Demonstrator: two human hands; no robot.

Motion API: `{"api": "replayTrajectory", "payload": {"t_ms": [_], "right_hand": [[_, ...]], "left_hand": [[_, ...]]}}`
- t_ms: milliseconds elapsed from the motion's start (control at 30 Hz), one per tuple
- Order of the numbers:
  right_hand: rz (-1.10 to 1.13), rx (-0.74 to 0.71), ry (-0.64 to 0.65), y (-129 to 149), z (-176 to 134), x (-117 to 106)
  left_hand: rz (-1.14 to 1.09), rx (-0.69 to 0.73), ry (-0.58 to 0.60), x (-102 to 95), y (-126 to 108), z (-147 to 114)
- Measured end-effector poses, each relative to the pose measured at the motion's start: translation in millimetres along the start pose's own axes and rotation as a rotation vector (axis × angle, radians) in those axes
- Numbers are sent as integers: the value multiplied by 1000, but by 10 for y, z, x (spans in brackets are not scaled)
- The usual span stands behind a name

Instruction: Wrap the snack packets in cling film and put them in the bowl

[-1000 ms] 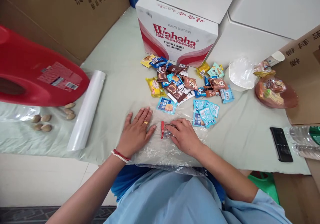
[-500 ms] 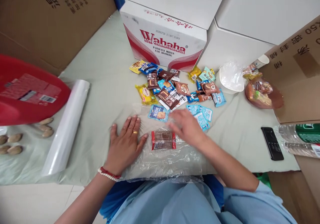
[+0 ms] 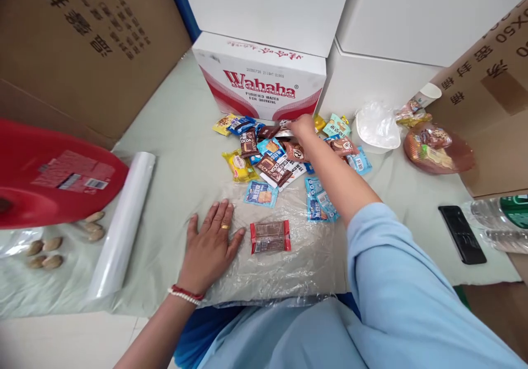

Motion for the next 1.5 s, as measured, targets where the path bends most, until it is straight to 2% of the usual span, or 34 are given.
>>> {"api": "replayTrajectory", "payload": {"t_ms": [67, 133, 200, 267, 367, 433, 500, 600, 667, 733, 867, 967, 1067, 1200, 1300, 1400, 1500], "right_hand": [[92, 39, -51, -96, -209, -268], [292, 17, -63, -158, -536, -584], [441, -54, 60, -156, -965, -833], [441, -187, 285, -80, -1448, -952], [321, -490, 535, 90, -2111, -888], [218, -678, 595, 180, -2416, -703], [112, -798, 597, 224, -2597, -460], [-7, -826, 513, 220, -2703, -176], [-36, -787, 446, 212, -2742, -114], [-67, -754, 441, 231, -2804, -123], [-249, -718, 549, 345, -2989, -183], [-369, -746, 537, 437, -3111, -215], [-356, -738, 514, 440, -3158, -211], [-323, -578, 517, 304, -3055, -190], [-400, -509, 543, 238, -2944, -255], [-425, -486, 526, 250, -2867, -438], [-446, -453, 323, 320, -2871, -635]], "left_hand": [[-13, -1, -3, 4, 0, -4], [-30, -3, -7, 6, -4, -7], [-47, -8, -8, 6, -11, -9], [-61, -10, -8, 7, -16, -11], [-66, -7, -6, 17, -19, -17], [-61, -2, -7, 25, -17, -22], [-52, 6, -12, 32, -16, -26], [-37, 12, -24, 38, -17, -27], [-33, 13, -31, 39, -19, -26], [-33, 13, -39, 38, -21, -25], [-31, 11, -41, 45, -17, -24], [-23, 13, -37, 54, -10, -26], [-26, 17, -42, 55, -7, -28], [-45, 22, -58, 52, -8, -32], [-55, 24, -65, 53, -9, -35], [-62, 20, -65, 56, -8, -35], [-59, 19, -57, 60, -7, -32]]}}
Point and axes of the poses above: each hand's wrist, its own z-axis towards the middle knuckle, its own x-axis out of the palm, y = z × x, the point moved 4 cm from there along z, towards the middle knuckle, and after that the axes turned 15 degrees about -z, right-handed, at the moved point
